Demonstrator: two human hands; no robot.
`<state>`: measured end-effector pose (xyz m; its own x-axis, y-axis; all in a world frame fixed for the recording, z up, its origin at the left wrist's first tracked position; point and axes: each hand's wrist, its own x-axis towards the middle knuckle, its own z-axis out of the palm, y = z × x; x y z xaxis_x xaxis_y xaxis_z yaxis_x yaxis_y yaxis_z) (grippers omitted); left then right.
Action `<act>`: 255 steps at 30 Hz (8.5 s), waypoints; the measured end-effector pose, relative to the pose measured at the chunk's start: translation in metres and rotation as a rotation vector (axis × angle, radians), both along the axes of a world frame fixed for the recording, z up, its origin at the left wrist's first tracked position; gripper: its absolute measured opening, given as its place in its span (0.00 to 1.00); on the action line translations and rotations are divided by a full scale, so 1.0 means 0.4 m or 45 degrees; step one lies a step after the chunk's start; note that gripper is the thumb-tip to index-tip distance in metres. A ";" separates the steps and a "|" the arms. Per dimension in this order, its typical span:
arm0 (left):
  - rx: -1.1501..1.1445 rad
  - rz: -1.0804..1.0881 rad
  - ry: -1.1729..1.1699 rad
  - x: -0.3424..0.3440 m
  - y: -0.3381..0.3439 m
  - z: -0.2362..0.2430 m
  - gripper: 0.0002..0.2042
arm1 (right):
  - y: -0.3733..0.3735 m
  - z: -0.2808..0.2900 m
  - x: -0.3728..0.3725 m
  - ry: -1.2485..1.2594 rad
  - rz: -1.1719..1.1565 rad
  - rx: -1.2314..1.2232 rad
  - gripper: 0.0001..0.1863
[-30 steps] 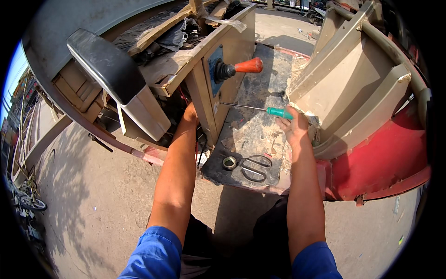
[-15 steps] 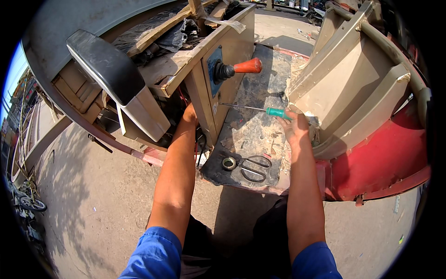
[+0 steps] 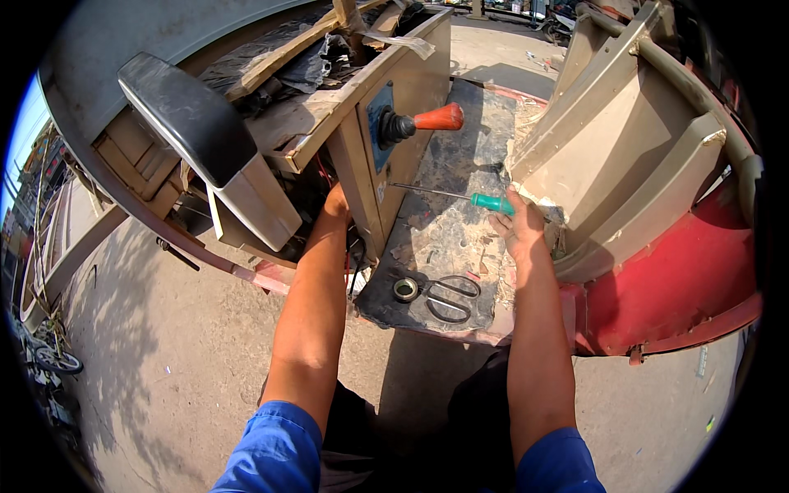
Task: The person strips the insulation from two wires, twists the exposed ends together, and wraps the connection with electrical tape. They then use a screwdriver to adjust components inside the vehicle's dashboard area.
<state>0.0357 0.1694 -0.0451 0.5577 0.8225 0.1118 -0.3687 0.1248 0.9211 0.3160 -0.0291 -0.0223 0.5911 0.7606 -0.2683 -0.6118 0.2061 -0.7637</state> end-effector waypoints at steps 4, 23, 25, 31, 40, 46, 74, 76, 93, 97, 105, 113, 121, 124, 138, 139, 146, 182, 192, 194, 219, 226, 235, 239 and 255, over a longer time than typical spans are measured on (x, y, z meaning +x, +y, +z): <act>0.149 -0.198 -0.157 -0.013 0.025 -0.023 0.25 | 0.012 -0.053 0.031 -0.163 -0.001 0.173 0.25; 0.032 0.002 0.051 0.005 -0.001 0.007 0.19 | 0.001 -0.035 0.021 -0.104 -0.003 0.196 0.28; 0.000 0.010 0.023 0.008 0.004 0.003 0.19 | 0.012 -0.065 0.051 -0.017 0.032 0.286 0.27; 0.077 -0.101 -0.116 -0.011 0.040 -0.041 0.18 | 0.007 -0.024 0.005 -0.102 -0.018 0.027 0.25; 0.037 -0.026 -0.017 -0.001 0.008 -0.009 0.16 | -0.004 -0.008 -0.005 -0.121 -0.015 -0.001 0.24; 0.017 -0.024 -0.033 -0.004 0.034 -0.033 0.19 | 0.014 -0.040 0.029 0.053 0.066 0.209 0.28; 0.053 -0.083 -0.063 -0.004 0.030 -0.029 0.23 | 0.015 -0.067 0.057 0.044 0.045 0.323 0.29; 0.031 -0.069 -0.039 -0.015 0.031 -0.032 0.20 | 0.003 -0.001 -0.003 0.011 0.010 0.027 0.29; 0.017 -0.027 -0.067 -0.001 0.027 -0.032 0.24 | 0.024 -0.072 0.055 0.035 -0.006 0.287 0.26; 0.009 -0.054 -0.038 -0.012 0.034 -0.032 0.23 | 0.000 0.010 -0.019 -0.013 -0.090 0.005 0.25; 0.014 -0.139 -0.095 -0.009 0.045 -0.044 0.22 | 0.010 -0.043 0.043 0.020 0.021 0.102 0.27; 0.024 -0.061 -0.033 -0.005 0.023 -0.022 0.19 | 0.013 -0.064 0.056 0.053 0.008 0.267 0.27; 0.083 -0.060 0.028 -0.004 0.002 0.001 0.18 | 0.017 -0.073 0.054 -0.047 -0.010 0.252 0.27; 0.025 -0.070 -0.045 -0.007 0.030 -0.032 0.18 | 0.013 -0.045 0.044 0.075 0.031 0.159 0.28; -0.012 -0.064 0.006 -0.005 0.021 -0.016 0.18 | -0.007 0.014 -0.012 -0.097 -0.030 -0.071 0.25; 0.004 -0.068 0.005 -0.003 0.022 -0.017 0.18 | -0.005 0.002 -0.005 -0.107 -0.043 -0.014 0.24; 0.056 -0.067 -0.017 -0.004 0.030 -0.031 0.19 | 0.000 -0.005 0.014 0.147 -0.008 0.020 0.25; -0.015 -0.041 -0.014 -0.003 0.029 -0.025 0.22 | 0.014 -0.051 0.063 0.381 -0.125 0.479 0.28; 0.063 -0.030 0.069 -0.007 0.017 -0.013 0.18 | 0.017 -0.042 0.056 0.175 -0.226 0.267 0.22; 0.049 -0.003 0.121 -0.006 0.001 0.003 0.18 | 0.011 -0.013 0.017 0.124 -0.229 0.184 0.18; 0.400 0.333 0.071 0.003 0.034 -0.026 0.15 | 0.039 0.028 0.001 0.255 -0.254 0.598 0.15; 0.088 0.394 0.001 0.025 -0.043 0.050 0.17 | 0.051 0.019 0.002 0.223 -0.243 0.607 0.15; 0.270 0.367 -0.001 0.016 -0.018 0.032 0.16 | 0.051 0.032 -0.009 0.226 -0.235 0.605 0.19; 0.354 0.378 -0.095 0.019 -0.014 0.022 0.13 | 0.052 0.027 -0.007 0.231 -0.229 0.620 0.22; 0.179 0.267 -0.024 0.031 -0.022 0.031 0.16 | 0.083 -0.165 0.037 -0.387 -0.635 -0.381 0.24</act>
<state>0.0482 0.1607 -0.0328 0.3731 0.8956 0.2422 -0.3903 -0.0853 0.9167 0.3307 0.0042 -0.0882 0.9363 0.2943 -0.1915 -0.2461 0.1611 -0.9558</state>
